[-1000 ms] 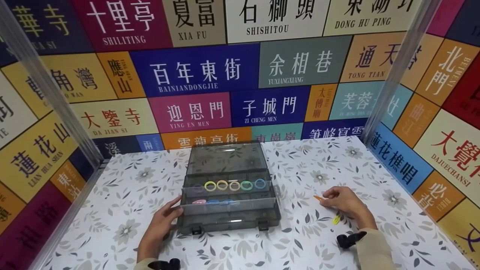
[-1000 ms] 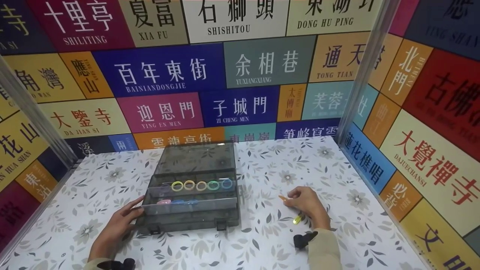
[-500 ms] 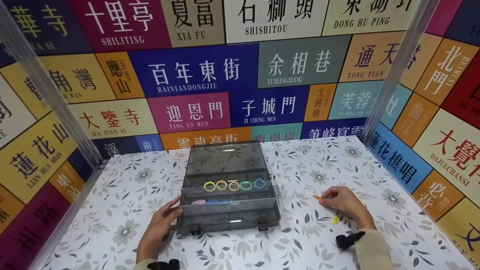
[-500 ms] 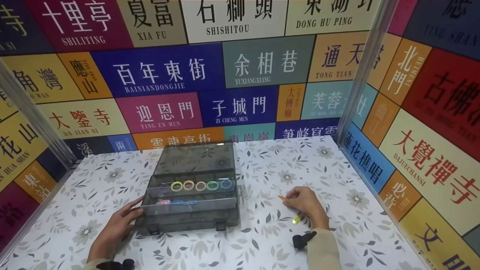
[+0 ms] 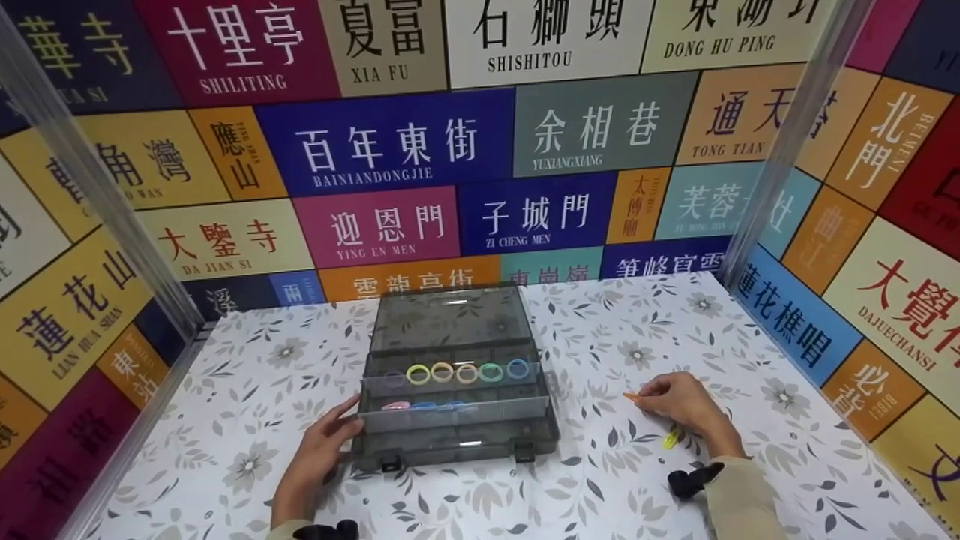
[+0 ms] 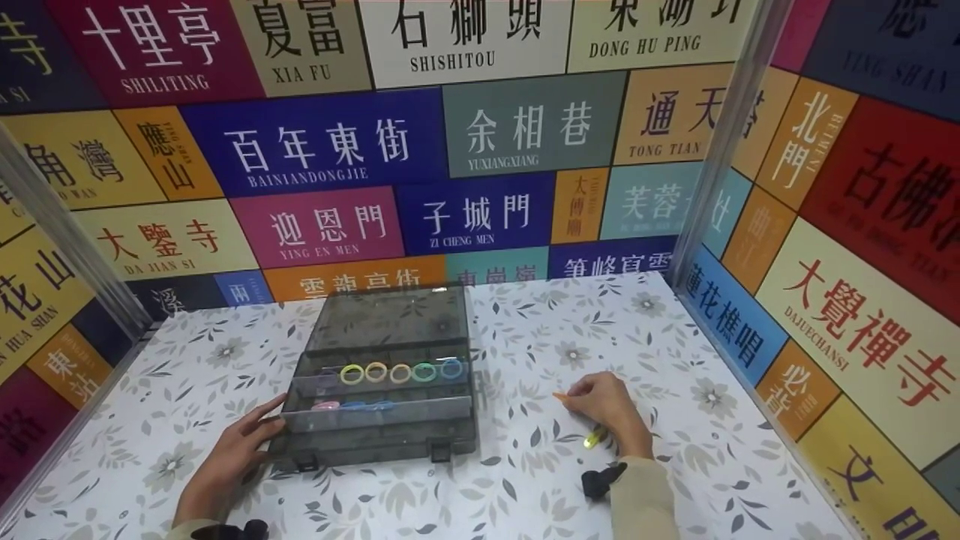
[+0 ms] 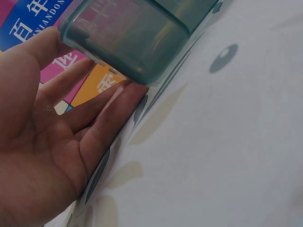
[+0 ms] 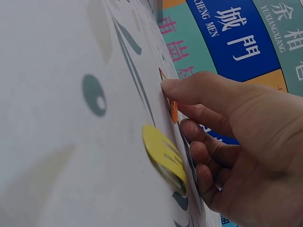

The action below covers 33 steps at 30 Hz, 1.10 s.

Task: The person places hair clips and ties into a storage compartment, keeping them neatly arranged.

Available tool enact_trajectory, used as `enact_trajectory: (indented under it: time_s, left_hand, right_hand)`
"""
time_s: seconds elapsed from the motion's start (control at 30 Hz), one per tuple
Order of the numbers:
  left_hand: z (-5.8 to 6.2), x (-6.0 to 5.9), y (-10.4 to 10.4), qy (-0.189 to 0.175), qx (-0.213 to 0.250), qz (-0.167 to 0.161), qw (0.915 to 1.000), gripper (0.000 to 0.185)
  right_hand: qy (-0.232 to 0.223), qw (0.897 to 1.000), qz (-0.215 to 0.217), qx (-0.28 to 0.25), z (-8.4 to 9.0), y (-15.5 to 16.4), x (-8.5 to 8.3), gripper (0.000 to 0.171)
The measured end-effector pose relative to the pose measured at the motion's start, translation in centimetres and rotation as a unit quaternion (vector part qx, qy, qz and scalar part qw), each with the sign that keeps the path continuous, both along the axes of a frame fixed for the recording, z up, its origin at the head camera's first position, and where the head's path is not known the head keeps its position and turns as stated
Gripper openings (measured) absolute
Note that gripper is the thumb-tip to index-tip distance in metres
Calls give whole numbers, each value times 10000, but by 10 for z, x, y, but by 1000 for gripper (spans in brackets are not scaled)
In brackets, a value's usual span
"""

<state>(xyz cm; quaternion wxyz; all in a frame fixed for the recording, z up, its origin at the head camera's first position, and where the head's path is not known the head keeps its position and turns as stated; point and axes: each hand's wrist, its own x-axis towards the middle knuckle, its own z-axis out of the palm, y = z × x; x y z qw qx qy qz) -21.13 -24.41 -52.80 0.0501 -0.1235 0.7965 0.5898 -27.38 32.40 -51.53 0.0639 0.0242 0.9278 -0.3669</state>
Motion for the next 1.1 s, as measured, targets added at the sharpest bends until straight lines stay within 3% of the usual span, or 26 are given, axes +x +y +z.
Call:
enact_trajectory:
  time_s: [0.23,0.47,0.8,1.1]
  left_hand:
    - [-3,0,-2,20,54,23,10000,55]
    - [-1,1,1,97,120,23,9999,55]
    - [-1,0,0,79,238,46,9997,58]
    - [-2,0,1,208,242,-26,9995,54]
  right_hand:
    - [-125,9999,7,-6,3,-4,-1,25]
    - [-212,9984,74,-515,13,-9,1,26]
    - [565,9965,532,-326,36,-32,0,17]
    - [1228,9867,1040,-222,47,-64,1,6]
